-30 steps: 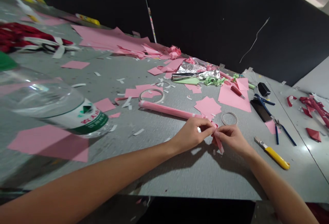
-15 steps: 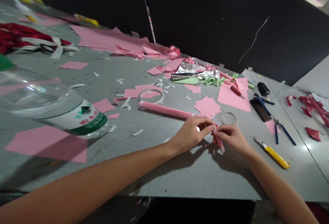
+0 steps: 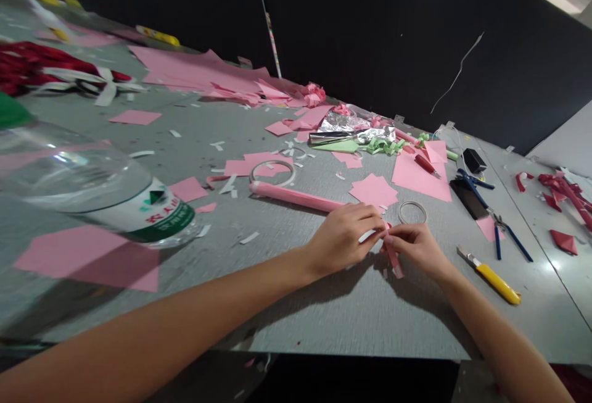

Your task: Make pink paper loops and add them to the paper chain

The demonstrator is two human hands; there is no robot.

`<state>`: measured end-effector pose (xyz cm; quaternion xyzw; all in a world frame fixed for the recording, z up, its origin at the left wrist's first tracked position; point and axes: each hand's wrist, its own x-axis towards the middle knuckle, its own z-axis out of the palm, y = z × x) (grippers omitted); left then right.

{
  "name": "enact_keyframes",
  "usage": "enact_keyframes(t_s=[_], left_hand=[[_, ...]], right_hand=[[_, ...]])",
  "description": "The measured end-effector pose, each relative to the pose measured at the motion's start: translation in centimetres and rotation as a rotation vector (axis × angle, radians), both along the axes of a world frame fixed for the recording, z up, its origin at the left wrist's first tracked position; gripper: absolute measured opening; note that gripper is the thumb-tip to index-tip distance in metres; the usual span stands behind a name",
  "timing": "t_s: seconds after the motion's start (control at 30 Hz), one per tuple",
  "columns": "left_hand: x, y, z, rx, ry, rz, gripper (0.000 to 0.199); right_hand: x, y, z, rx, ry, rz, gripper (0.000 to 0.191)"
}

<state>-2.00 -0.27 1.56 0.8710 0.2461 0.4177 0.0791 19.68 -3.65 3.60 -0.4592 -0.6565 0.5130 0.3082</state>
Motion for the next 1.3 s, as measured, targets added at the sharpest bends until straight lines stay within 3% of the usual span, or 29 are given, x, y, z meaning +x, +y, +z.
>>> enact_keyframes(t_s=[0.4,0.8,1.3], left_hand=[[0.2,0.0,0.0,-0.066,-0.058,-0.019,0.009],[0.2,0.0,-0.3,-0.05,-0.098,-0.021,0.006],[0.3,-0.3,-0.5,-0.094,-0.113,0.025,0.015]], right_hand=[[-0.2,-0.2,0.5,0.017,-0.016,0.01,0.048],[0.0,0.2,-0.6,-0.06,0.102,-0.046,0.036],[0.1,0.2,-0.2,-0.166,0.223,-0.063,0.032]])
